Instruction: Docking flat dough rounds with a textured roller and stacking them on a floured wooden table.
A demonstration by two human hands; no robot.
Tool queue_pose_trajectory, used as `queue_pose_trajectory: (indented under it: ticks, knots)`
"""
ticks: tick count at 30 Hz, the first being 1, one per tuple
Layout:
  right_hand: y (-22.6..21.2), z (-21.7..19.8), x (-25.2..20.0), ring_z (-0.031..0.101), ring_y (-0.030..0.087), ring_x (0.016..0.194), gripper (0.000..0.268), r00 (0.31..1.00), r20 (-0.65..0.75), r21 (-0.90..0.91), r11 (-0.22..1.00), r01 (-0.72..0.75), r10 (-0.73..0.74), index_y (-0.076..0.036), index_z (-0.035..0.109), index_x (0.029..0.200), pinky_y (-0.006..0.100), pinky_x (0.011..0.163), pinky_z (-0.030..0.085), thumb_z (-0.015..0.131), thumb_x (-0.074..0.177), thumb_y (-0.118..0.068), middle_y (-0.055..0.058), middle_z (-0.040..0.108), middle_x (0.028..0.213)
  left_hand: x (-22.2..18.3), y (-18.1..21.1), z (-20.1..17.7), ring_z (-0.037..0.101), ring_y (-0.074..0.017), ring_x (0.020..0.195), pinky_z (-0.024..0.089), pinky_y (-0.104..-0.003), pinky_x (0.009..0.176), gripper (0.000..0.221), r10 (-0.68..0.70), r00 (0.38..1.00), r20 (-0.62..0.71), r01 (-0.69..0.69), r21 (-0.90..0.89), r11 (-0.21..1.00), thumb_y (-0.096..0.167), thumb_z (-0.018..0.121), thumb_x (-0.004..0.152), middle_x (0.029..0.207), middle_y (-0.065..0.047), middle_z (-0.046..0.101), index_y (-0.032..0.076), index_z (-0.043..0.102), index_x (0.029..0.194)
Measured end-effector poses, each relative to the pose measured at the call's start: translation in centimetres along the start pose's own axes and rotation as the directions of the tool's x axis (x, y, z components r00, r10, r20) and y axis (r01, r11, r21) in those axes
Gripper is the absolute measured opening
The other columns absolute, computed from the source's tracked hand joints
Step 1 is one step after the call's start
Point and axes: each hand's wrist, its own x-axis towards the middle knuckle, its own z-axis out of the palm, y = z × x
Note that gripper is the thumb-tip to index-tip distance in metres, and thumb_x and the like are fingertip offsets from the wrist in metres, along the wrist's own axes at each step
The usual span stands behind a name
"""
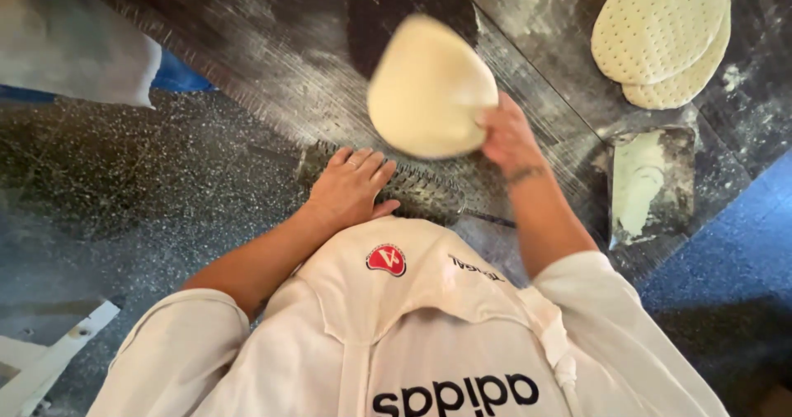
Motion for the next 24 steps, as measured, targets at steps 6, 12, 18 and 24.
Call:
queue_pose_trajectory:
  ticks: [6, 12, 18, 24]
  knots:
    - [4.8, -11.7, 2.0, 0.066, 0.022, 0.091, 0.047, 0.977, -0.081, -0.641, 0.761, 0.1, -0.197, 0.002, 0.065, 0.126, 0.034, 0.078, 0.059, 0.07, 0.08, -0.006, 0.013, 0.063, 0.11, -0.1, 0.5, -1.2, 0.065, -0.0306, 0.122, 0.044, -0.053, 0.104, 0.07, 0.008, 1.0, 0.0, -0.008, -0.008, 1.0, 0.066, 0.065, 0.083, 0.123, -0.013, 0.07, 0.016, 0.064, 0.132]
    - [1.3, -8.0, -0.3, 0.067, 0.033, 0.117, 0.049, 0.967, 0.117, -0.882, 0.424, 0.205, -0.225, -0.004, 0.065, 0.133, 0.043, 0.101, 0.053, 0.063, 0.083, -0.008, 0.018, 0.065, 0.127, 1.1, -0.7, -4.3, 0.066, -0.0317, 0.12, 0.045, -0.051, 0.101, 0.067, 0.018, 1.0, -0.016, -0.019, -0.056, 0.998, 0.062, 0.07, 0.081, 0.117, -0.013, 0.071, 0.013, 0.068, 0.127]
    - [11.6, -19.0, -11.3, 0.074, 0.036, 0.073, 0.012, 0.951, 0.302, -0.873, -0.383, 0.302, 0.061, -0.012, 0.063, 0.087, 0.047, 0.069, 0.059, 0.06, 0.091, -0.022, 0.013, 0.07, 0.072, -6.8, -12.6, 1.0, 0.073, -0.0281, 0.072, 0.056, -0.042, 0.066, 0.042, -0.535, 0.843, -0.058, 0.537, 0.167, 0.827, 0.057, 0.058, 0.104, 0.073, 0.0, 0.067, 0.025, 0.069, 0.08]
    - [10.2, -15.6, -12.2, 0.075, 0.036, 0.078, 0.025, 0.989, -0.109, -0.95, -0.281, -0.134, -0.102, -0.034, 0.063, 0.116, 0.051, 0.07, 0.06, 0.047, 0.1, -0.045, 0.011, 0.073, 0.074, -3.5, -12.6, 1.6, 0.074, -0.037, 0.068, 0.058, -0.049, 0.066, 0.06, -0.527, 0.83, 0.183, 0.479, 0.252, 0.841, 0.055, 0.044, 0.101, 0.063, -0.013, 0.07, 0.015, 0.071, 0.065]
